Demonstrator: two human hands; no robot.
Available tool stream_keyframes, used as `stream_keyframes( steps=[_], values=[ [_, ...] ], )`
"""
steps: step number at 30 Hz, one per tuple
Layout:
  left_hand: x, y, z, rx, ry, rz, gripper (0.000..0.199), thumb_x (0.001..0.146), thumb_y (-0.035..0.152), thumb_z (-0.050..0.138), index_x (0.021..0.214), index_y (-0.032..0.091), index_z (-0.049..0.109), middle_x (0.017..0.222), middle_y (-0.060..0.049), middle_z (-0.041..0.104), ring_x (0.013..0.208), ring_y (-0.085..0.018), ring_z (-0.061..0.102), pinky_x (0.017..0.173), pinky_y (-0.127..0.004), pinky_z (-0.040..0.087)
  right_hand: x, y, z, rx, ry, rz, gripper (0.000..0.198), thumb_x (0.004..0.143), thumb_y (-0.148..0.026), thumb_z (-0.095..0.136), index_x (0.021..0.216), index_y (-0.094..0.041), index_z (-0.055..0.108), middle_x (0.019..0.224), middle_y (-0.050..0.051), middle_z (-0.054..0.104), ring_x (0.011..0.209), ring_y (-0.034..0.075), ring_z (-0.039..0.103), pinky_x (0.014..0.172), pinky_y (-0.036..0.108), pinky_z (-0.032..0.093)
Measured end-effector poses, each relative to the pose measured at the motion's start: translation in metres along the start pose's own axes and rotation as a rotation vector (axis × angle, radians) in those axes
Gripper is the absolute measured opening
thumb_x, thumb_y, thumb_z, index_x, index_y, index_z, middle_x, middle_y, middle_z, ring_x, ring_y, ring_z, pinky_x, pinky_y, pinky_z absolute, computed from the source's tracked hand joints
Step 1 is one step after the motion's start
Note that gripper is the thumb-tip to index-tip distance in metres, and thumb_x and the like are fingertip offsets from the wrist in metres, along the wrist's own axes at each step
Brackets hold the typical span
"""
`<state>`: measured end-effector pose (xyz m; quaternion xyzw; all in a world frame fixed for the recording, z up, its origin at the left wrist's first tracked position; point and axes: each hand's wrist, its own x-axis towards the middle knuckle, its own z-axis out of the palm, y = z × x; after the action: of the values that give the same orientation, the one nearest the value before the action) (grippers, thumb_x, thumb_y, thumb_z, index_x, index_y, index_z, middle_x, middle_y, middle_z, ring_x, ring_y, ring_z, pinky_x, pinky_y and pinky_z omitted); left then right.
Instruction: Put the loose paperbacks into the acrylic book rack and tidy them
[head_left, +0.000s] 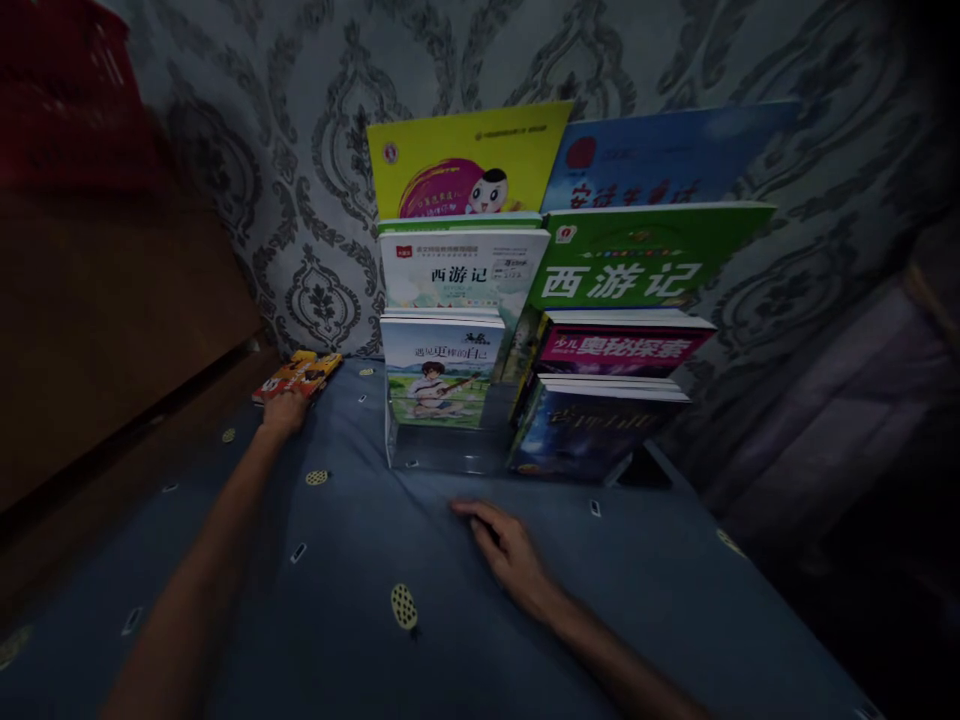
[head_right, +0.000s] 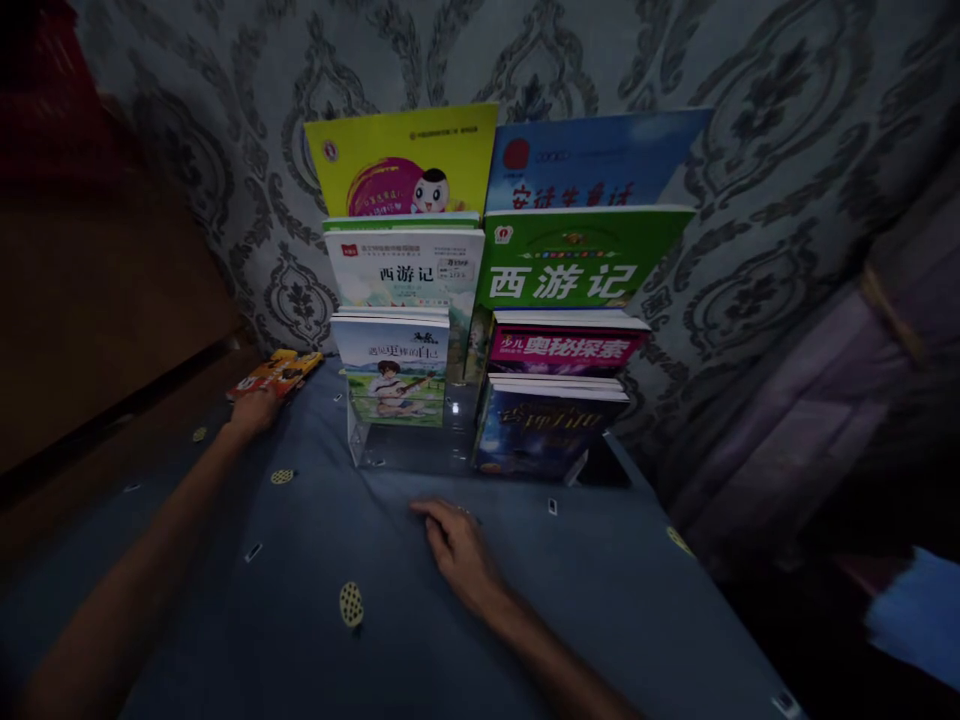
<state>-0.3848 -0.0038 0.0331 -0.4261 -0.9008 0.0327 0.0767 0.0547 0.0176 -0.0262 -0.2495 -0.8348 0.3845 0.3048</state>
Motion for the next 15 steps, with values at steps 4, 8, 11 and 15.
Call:
stream_keyframes(
  steps=[4, 8, 11, 15],
  values=[
    [-0.010, -0.003, -0.005, 0.071, 0.003, 0.072, 0.046, 0.091, 0.009, 0.030, 0.129, -0.002, 0.052, 0.117, -0.033, 0.067, 0.113, -0.037, 0.067, 0.096, -0.050, 0.048, 0.000, -0.003, -0.001, -0.001, -0.004, -0.004, 0.036, 0.094, -0.022, 0.044, 0.112, -0.025, 0.074, 0.113, 0.008, 0.077, 0.107, 0.027, 0.072, 0.096, 0.047, 0.057],
    [-0.032, -0.007, -0.010, 0.147, 0.012, 0.120, 0.047, 0.089, 0.004, 0.029, 0.128, -0.003, 0.052, 0.112, -0.033, 0.069, 0.107, -0.037, 0.069, 0.101, -0.056, 0.043, 0.000, -0.001, 0.000, -0.002, 0.008, -0.006, 0.035, 0.093, -0.022, 0.045, 0.114, -0.026, 0.074, 0.115, 0.007, 0.077, 0.109, 0.026, 0.071, 0.097, 0.046, 0.056],
    [-0.056, -0.008, -0.013, 0.197, 0.024, 0.153, 0.045, 0.089, 0.003, 0.028, 0.123, -0.003, 0.057, 0.109, -0.033, 0.070, 0.104, -0.038, 0.070, 0.107, -0.063, 0.035, -0.001, 0.001, 0.001, -0.013, 0.014, -0.001, 0.035, 0.093, -0.023, 0.046, 0.113, -0.026, 0.074, 0.114, 0.007, 0.077, 0.108, 0.026, 0.072, 0.097, 0.047, 0.056],
    [-0.097, -0.002, -0.016, 0.231, 0.015, 0.227, 0.040, 0.090, 0.005, 0.031, 0.110, -0.002, 0.065, 0.101, -0.032, 0.071, 0.096, -0.039, 0.072, 0.106, -0.063, 0.034, -0.001, 0.000, 0.000, -0.014, 0.006, -0.008, 0.035, 0.093, -0.023, 0.045, 0.113, -0.025, 0.074, 0.114, 0.007, 0.077, 0.108, 0.026, 0.072, 0.097, 0.046, 0.056]
  ],
)
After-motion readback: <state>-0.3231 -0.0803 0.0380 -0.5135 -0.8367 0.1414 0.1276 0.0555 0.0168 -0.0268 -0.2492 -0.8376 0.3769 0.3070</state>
